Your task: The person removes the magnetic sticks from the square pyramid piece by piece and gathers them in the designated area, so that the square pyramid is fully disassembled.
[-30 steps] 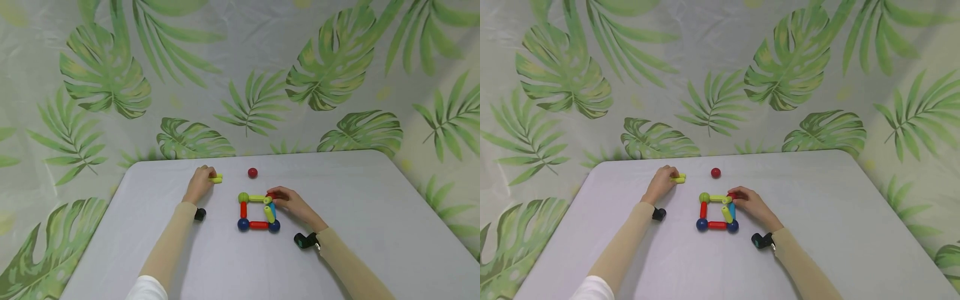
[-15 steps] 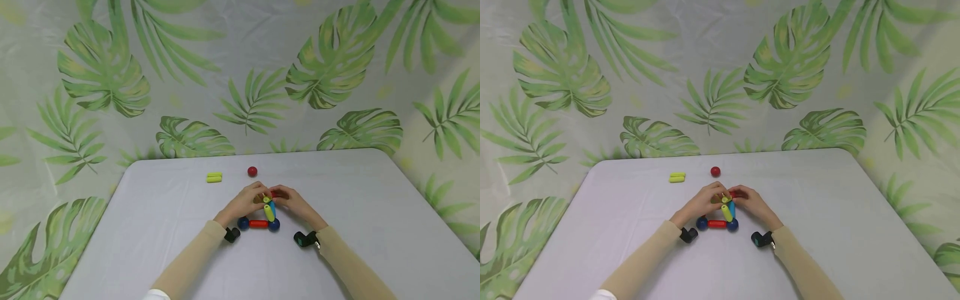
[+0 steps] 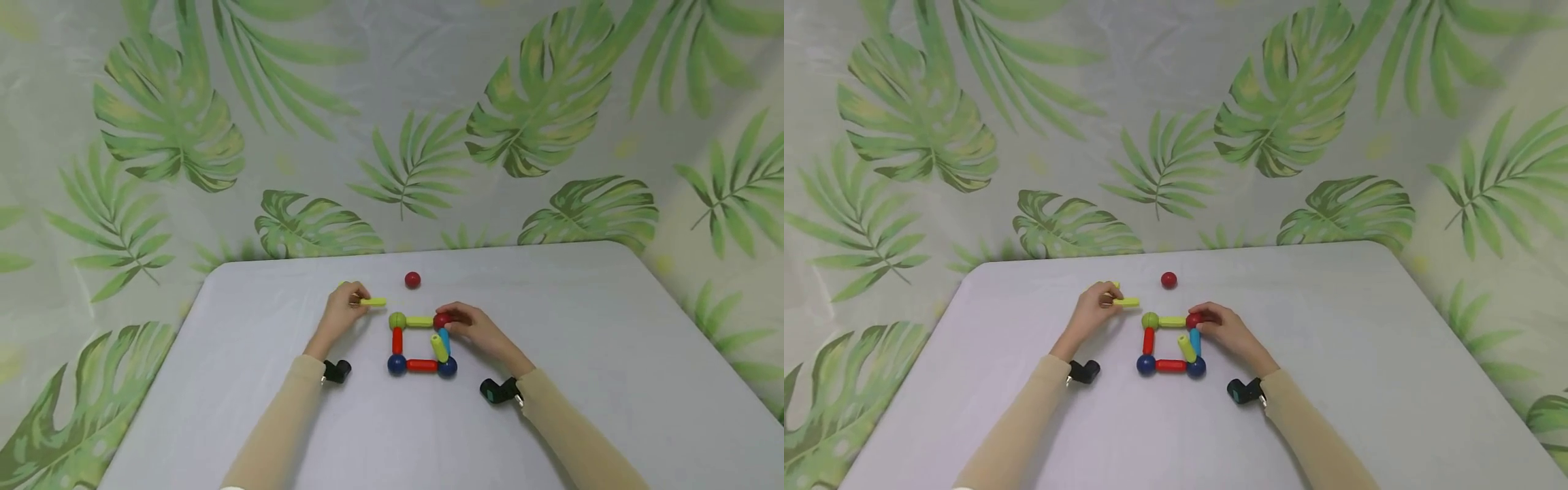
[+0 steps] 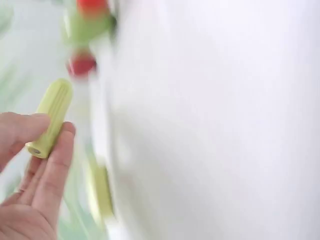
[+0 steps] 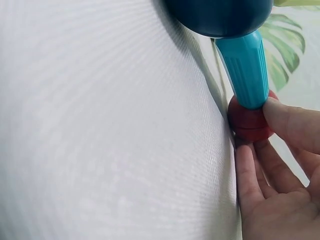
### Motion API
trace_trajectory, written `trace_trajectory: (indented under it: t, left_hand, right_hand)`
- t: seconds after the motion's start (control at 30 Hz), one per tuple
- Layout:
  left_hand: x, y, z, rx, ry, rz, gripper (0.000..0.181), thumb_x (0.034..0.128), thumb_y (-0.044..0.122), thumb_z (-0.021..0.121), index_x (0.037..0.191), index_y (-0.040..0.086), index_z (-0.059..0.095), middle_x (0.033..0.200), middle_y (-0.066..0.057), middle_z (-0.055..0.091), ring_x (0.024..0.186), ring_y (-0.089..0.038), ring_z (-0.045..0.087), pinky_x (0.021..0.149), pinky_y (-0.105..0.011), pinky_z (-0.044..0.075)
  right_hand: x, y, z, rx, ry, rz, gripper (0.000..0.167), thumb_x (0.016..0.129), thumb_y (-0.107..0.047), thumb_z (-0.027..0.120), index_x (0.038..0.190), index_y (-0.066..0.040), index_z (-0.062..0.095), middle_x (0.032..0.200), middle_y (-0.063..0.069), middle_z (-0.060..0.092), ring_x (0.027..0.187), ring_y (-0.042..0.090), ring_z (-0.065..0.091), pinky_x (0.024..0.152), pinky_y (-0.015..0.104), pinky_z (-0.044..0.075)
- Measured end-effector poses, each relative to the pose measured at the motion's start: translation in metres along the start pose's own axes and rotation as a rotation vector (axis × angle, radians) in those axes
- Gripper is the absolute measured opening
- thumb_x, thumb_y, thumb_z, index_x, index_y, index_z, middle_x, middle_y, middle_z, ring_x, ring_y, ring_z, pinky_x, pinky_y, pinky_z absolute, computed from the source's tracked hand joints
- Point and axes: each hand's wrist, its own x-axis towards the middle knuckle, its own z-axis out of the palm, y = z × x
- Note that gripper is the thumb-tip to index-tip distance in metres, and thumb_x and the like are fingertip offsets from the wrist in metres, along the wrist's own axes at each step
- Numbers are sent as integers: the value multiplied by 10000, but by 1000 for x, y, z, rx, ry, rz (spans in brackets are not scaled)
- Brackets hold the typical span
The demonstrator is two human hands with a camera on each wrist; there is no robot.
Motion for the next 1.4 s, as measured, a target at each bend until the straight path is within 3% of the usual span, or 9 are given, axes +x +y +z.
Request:
trace_trajectory:
  t: [0.17, 0.43, 0.53, 0.63, 0.77, 0.87, 0.97, 1.13, 1.4]
  left_hand:
    - [3, -28, -24, 88, 27, -191, 153, 805, -43, 715, 915, 27, 636, 984, -122, 630, 913, -276, 611, 785, -385, 505]
    - [13, -30, -30, 227, 24, -179, 154, 799, -35, 721, 901, 18, 617, 927, -133, 558, 878, -281, 552, 790, -385, 471]
    - [11, -19, -25, 200, 5, -113, 163, 799, -37, 722, 913, 15, 619, 925, -129, 547, 878, -276, 550, 800, -378, 469]
    - [4, 4, -11, 41, -143, 34, 186, 829, -33, 701, 994, 4, 624, 999, -170, 570, 920, -292, 578, 826, -378, 494]
    - [-8, 40, 17, -188, -509, 195, 298, 886, 4, 655, 1177, 25, 597, 1187, -167, 575, 1006, -297, 599, 856, -363, 506]
    - [-16, 59, 36, -208, -650, 267, 325, 904, 31, 644, 1223, 39, 582, 1225, -96, 572, 1013, -221, 598, 840, -303, 505]
    - [-22, 66, 49, -160, -629, 320, 248, 892, 21, 659, 1135, 38, 613, 1122, -48, 604, 959, -141, 590, 808, -250, 506]
    - [-24, 64, 59, -99, -495, 364, 164, 851, -3, 700, 982, 45, 614, 976, -28, 604, 907, -112, 588, 800, -211, 498]
    - [-22, 51, 42, -125, -310, 236, 149, 840, 30, 724, 955, 62, 634, 960, -23, 646, 882, -142, 617, 775, -266, 525]
  right_hand:
    - [-1, 3, 1, 12, -1, 17, 325, 959, -66, 567, 1281, -34, 557, 1277, 153, 550, 1157, 299, 514, 985, 421, 423]
    - [0, 2, 2, 16, -1, 5, 334, 959, -87, 574, 1288, -39, 552, 1285, 150, 544, 1156, 304, 510, 985, 435, 421]
    - [-1, 2, 3, 1, 0, 8, 337, 959, -90, 575, 1291, -35, 548, 1288, 151, 540, 1156, 303, 510, 984, 429, 424]
    - [-1, 2, 3, 1, 2, 14, 339, 960, -83, 571, 1293, -25, 545, 1287, 156, 542, 1153, 307, 512, 984, 434, 423]
    - [-1, 1, 2, 19, 3, 3, 331, 960, -70, 566, 1287, -21, 549, 1269, 155, 553, 1150, 308, 519, 987, 450, 416]
    - [0, 2, 1, 32, -4, -31, 327, 958, -55, 562, 1282, -14, 549, 1254, 160, 558, 1145, 313, 524, 980, 453, 418]
    - [0, 3, 1, 37, -10, -46, 327, 958, -55, 562, 1282, -11, 547, 1259, 161, 556, 1153, 316, 521, 976, 440, 421]
    - [0, 1, -1, 25, -10, -44, 328, 962, -61, 557, 1285, -1, 542, 1261, 164, 558, 1154, 312, 522, 962, 397, 434]
    - [-1, 0, 0, 2, -15, -29, 334, 962, -70, 561, 1292, -22, 540, 1263, 157, 553, 1148, 305, 515, 976, 423, 428]
